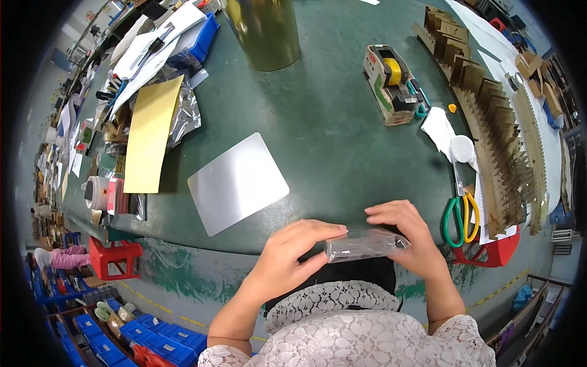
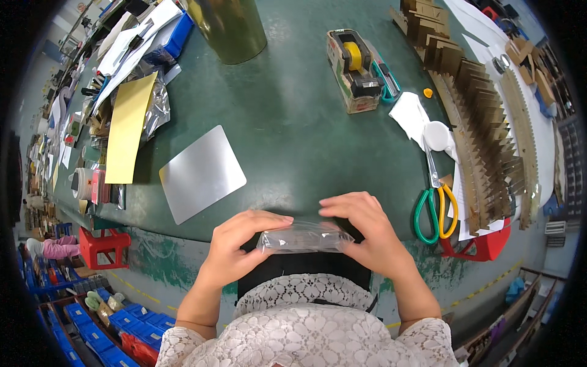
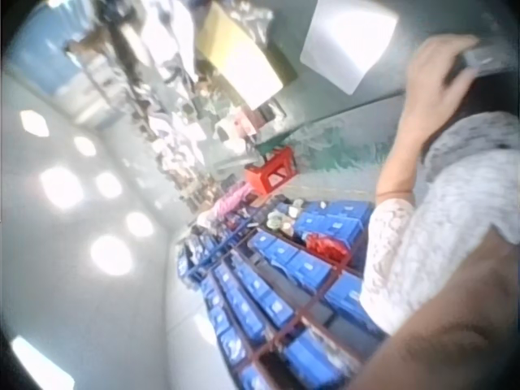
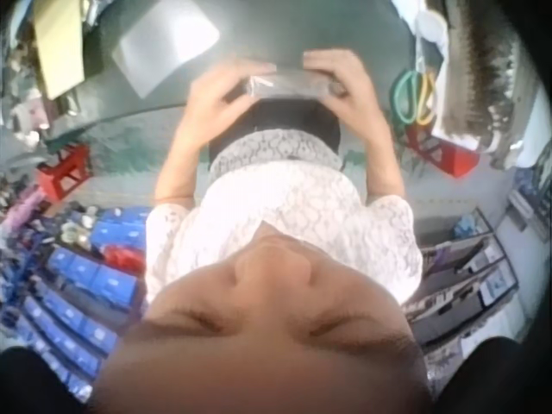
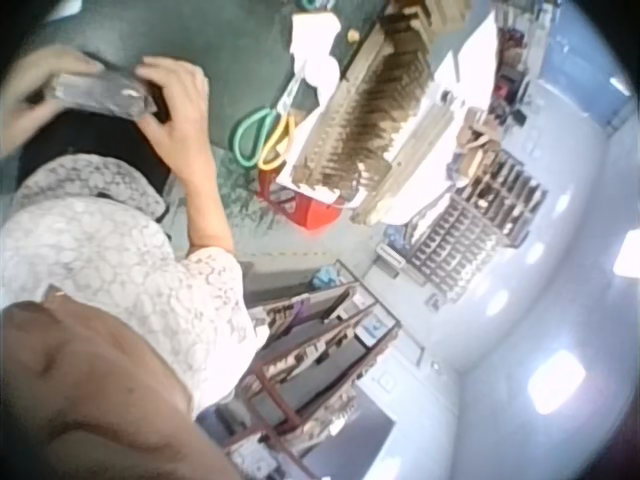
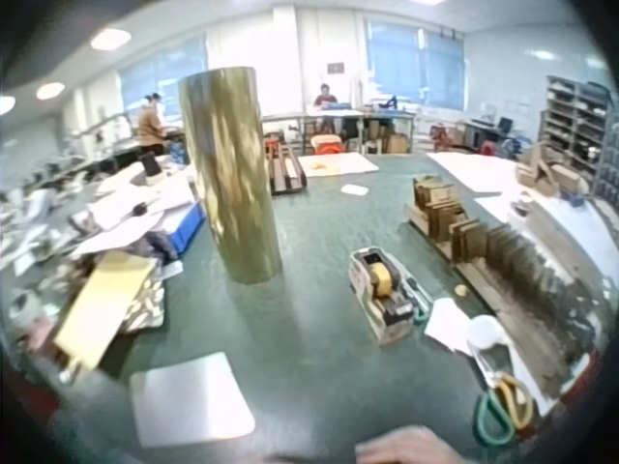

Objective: The person picks up small, square, gold-colored sheets from a stack and places them onto a white backing sheet. They repeat this process, stacking the sheets on top of each other. Finally, they place the assembled stack into a clear plastic bag.

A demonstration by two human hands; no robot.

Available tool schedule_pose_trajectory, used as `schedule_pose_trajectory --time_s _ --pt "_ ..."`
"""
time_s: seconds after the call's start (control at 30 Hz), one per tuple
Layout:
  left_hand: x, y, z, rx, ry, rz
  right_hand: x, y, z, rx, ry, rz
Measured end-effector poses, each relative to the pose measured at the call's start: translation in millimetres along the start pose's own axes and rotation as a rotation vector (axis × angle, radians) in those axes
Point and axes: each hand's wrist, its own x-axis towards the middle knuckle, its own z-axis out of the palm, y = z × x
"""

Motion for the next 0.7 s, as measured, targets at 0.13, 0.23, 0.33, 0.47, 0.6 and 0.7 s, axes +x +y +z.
schedule_pose_trajectory --time_s 0.13,0.23,0.33,0.47,0.6,0.7 --pt "-3 -3 3 -0.013 0.015 0.007 4 -13 -7 0.034 -0.013 -0.042" --pt "-3 -1 5 -0.035 0.026 -0.004 1 -8 -6 0.045 -0.037 -0.062" --pt "-2 -2 6 -0.034 0.026 -0.008 -1 -4 -3 0.050 -0.022 -0.063" --pt "-6 -12 7 -0.022 -0.009 0.011 -3 0 1 0.069 -0.025 -0.043" --pt "-8 -16 10 -0.042 -0.008 -0.012 -4 2 3 0.081 -0.038 -0.014" --pt "-7 -17 11 -0.052 -0.009 -0.017 -4 3 3 0.097 -0.035 -0.004"
